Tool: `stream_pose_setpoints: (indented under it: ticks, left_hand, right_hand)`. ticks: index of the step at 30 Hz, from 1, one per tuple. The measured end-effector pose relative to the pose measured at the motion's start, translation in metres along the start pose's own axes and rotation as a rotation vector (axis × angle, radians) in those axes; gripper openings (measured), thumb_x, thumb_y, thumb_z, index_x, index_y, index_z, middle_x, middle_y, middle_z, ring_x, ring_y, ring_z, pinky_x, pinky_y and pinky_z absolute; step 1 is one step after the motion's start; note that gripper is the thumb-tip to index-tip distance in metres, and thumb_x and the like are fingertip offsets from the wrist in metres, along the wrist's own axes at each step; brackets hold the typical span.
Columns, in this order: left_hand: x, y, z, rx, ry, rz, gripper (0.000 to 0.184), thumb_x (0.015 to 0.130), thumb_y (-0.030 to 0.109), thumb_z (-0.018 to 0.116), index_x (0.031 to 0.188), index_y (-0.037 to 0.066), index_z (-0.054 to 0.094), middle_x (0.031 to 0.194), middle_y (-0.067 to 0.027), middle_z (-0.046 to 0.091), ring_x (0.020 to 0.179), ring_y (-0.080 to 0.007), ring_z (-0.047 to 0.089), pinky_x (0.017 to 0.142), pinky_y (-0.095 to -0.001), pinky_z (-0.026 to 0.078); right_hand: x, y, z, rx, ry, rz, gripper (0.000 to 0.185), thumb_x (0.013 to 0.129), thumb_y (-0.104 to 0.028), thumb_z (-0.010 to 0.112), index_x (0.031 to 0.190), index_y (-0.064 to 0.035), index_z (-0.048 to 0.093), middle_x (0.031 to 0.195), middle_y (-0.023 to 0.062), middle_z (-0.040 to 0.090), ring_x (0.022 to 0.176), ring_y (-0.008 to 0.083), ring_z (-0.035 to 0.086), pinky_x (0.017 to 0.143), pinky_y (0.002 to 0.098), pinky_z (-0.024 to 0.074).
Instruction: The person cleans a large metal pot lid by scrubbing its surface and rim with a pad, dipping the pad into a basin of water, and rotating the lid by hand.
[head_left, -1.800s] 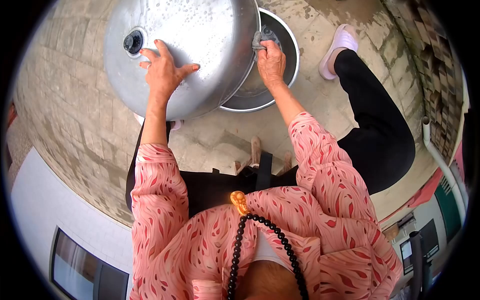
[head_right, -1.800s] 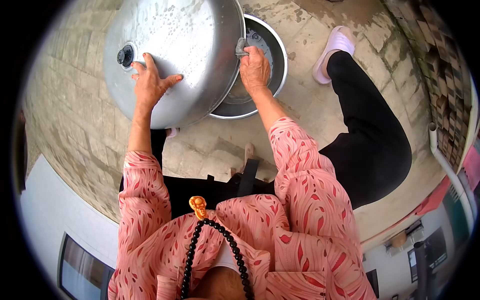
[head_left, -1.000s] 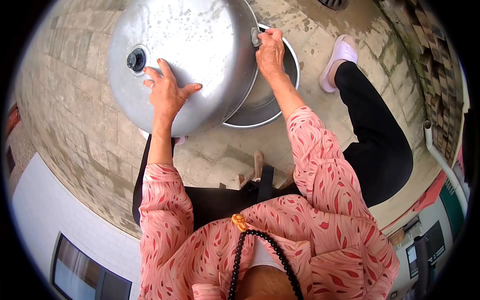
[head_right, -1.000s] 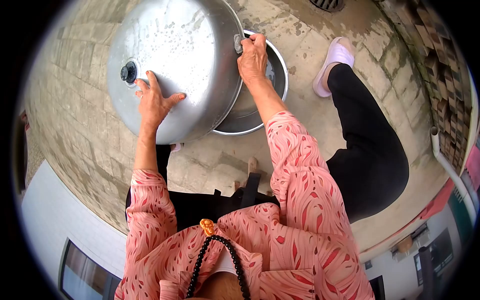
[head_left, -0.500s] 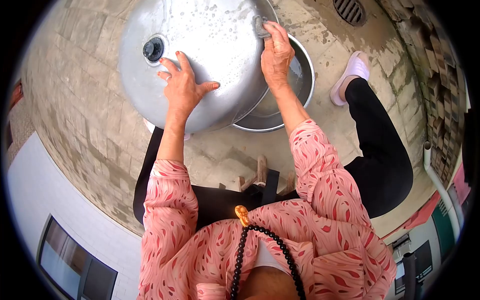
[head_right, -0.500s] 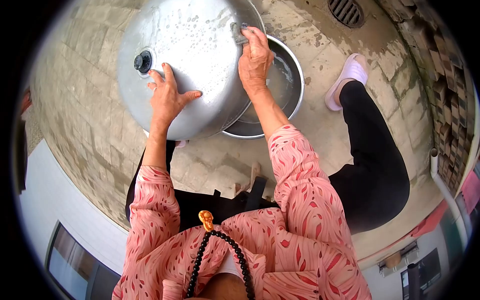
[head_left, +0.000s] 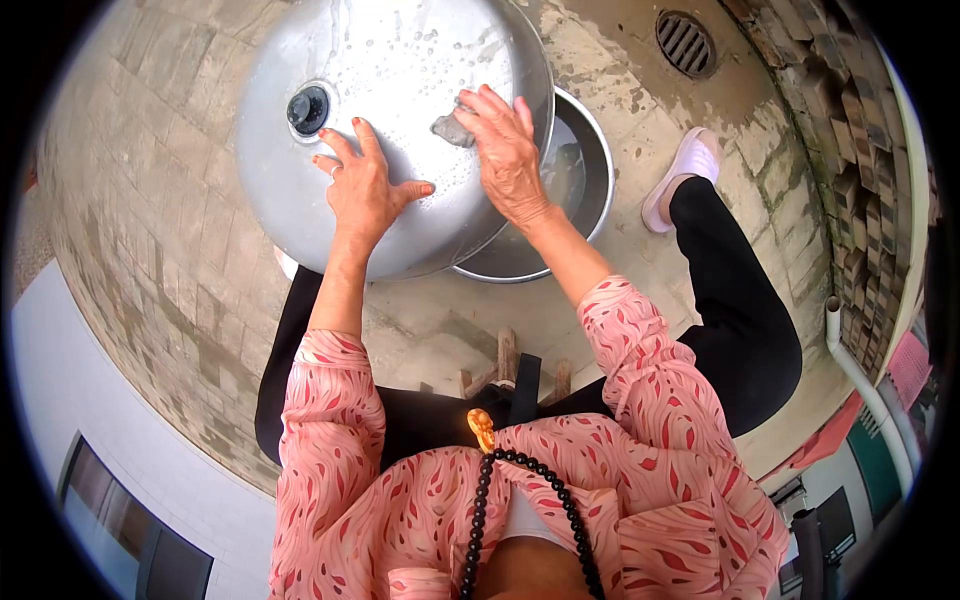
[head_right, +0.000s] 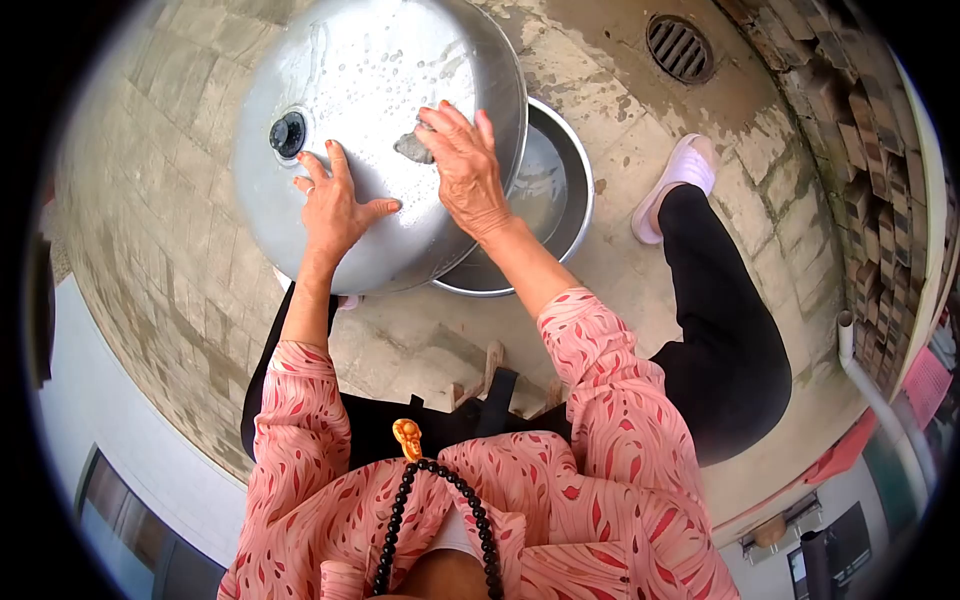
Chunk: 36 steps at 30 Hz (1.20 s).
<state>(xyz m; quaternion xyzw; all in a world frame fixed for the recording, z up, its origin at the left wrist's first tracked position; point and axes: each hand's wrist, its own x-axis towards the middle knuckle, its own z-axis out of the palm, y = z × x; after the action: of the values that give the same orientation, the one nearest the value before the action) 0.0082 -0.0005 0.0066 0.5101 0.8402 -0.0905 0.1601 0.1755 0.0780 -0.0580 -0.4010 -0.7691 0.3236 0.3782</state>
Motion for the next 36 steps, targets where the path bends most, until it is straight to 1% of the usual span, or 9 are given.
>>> stream_pose_setpoints:
  ticks: [3, 8, 13, 17, 19, 22, 25, 30, 36]
  left_hand:
    - [-0.003, 0.001, -0.004, -0.005, -0.007, 0.008, 0.128, 0.052, 0.052, 0.089, 0.146, -0.002, 0.022, 0.140, -0.0471, 0.018, 0.119, -0.0700, 0.033, 0.073, -0.0542, 0.056]
    - [-0.003, 0.004, -0.006, -0.014, -0.020, -0.021, 0.128, 0.053, 0.055, 0.088, 0.148, 0.002, 0.020, 0.143, -0.0441, 0.019, 0.121, -0.0674, 0.035, 0.077, -0.0565, 0.054]
    - [-0.002, 0.004, -0.003, -0.021, -0.010, -0.029, 0.127, 0.053, 0.055, 0.088, 0.147, 0.002, 0.021, 0.143, -0.0442, 0.019, 0.121, -0.0675, 0.034, 0.077, -0.0550, 0.054]
    - [-0.004, -0.002, -0.002, -0.041, -0.013, 0.005, 0.127, 0.052, 0.052, 0.089, 0.146, -0.001, 0.022, 0.143, -0.0444, 0.014, 0.122, -0.0698, 0.030, 0.072, -0.0551, 0.056]
    - [-0.005, -0.001, -0.003, -0.051, -0.011, 0.003, 0.127, 0.052, 0.052, 0.089, 0.146, -0.001, 0.023, 0.143, -0.0446, 0.014, 0.122, -0.0700, 0.030, 0.072, -0.0549, 0.056]
    - [-0.001, 0.001, 0.000, -0.038, -0.012, -0.006, 0.127, 0.053, 0.050, 0.090, 0.147, -0.001, 0.021, 0.143, -0.0452, 0.014, 0.122, -0.0704, 0.029, 0.073, -0.0554, 0.056]
    - [0.000, 0.002, -0.001, -0.045, -0.017, -0.018, 0.128, 0.053, 0.050, 0.090, 0.147, -0.001, 0.019, 0.142, -0.0457, 0.014, 0.122, -0.0707, 0.029, 0.075, -0.0565, 0.055]
    - [-0.001, 0.000, 0.000, -0.008, -0.045, -0.010, 0.130, 0.052, 0.052, 0.089, 0.147, -0.001, 0.019, 0.143, -0.0461, 0.013, 0.122, -0.0698, 0.029, 0.077, -0.0563, 0.055]
    - [0.003, -0.008, 0.008, -0.006, -0.018, 0.033, 0.129, 0.054, 0.054, 0.088, 0.147, -0.003, 0.018, 0.142, -0.0471, 0.015, 0.123, -0.0688, 0.030, 0.076, -0.0564, 0.055]
  right_hand:
    - [0.026, 0.014, 0.008, -0.010, 0.060, -0.008, 0.031, 0.086, 0.005, 0.049, 0.109, -0.0108, 0.065, 0.125, 0.0061, 0.060, 0.124, 0.0267, 0.053, 0.111, 0.0510, 0.0284]
    - [0.072, 0.048, 0.016, 0.222, 0.193, 0.243, 0.032, 0.086, 0.004, 0.051, 0.110, -0.0110, 0.065, 0.128, 0.0074, 0.059, 0.126, 0.0280, 0.051, 0.111, 0.0519, 0.0284]
    - [-0.013, -0.008, 0.001, -0.070, -0.082, -0.035, 0.032, 0.087, 0.003, 0.052, 0.112, -0.0126, 0.066, 0.129, 0.0050, 0.059, 0.126, 0.0263, 0.051, 0.112, 0.0514, 0.0273]
    - [0.039, 0.030, -0.001, -0.014, 0.005, -0.027, 0.031, 0.089, 0.000, 0.051, 0.114, -0.0118, 0.065, 0.130, 0.0059, 0.059, 0.125, 0.0284, 0.052, 0.109, 0.0472, 0.0338]
    - [0.077, 0.061, 0.005, 0.185, 0.083, 0.173, 0.030, 0.090, -0.001, 0.051, 0.118, -0.0076, 0.062, 0.129, 0.0115, 0.059, 0.121, 0.0330, 0.054, 0.104, 0.0409, 0.0403]
    - [0.075, 0.081, 0.012, 0.052, 0.113, 0.402, 0.031, 0.092, -0.003, 0.049, 0.122, -0.0034, 0.058, 0.129, 0.0177, 0.058, 0.119, 0.0360, 0.055, 0.101, 0.0367, 0.0432]
    - [0.007, 0.069, 0.006, 0.090, 0.229, 0.341, 0.035, 0.094, -0.004, 0.046, 0.128, -0.0020, 0.053, 0.133, 0.0194, 0.055, 0.121, 0.0360, 0.054, 0.103, 0.0389, 0.0417]
    - [-0.080, 0.011, 0.011, 0.140, 0.280, 0.529, 0.038, 0.095, -0.004, 0.045, 0.133, -0.0010, 0.048, 0.145, 0.0231, 0.039, 0.129, 0.0412, 0.044, 0.106, 0.0440, 0.0390]
    - [-0.048, -0.030, 0.009, 0.051, 0.157, 0.223, 0.043, 0.086, 0.005, 0.053, 0.127, -0.0060, 0.056, 0.144, 0.0149, 0.043, 0.135, 0.0364, 0.038, 0.111, 0.0498, 0.0308]
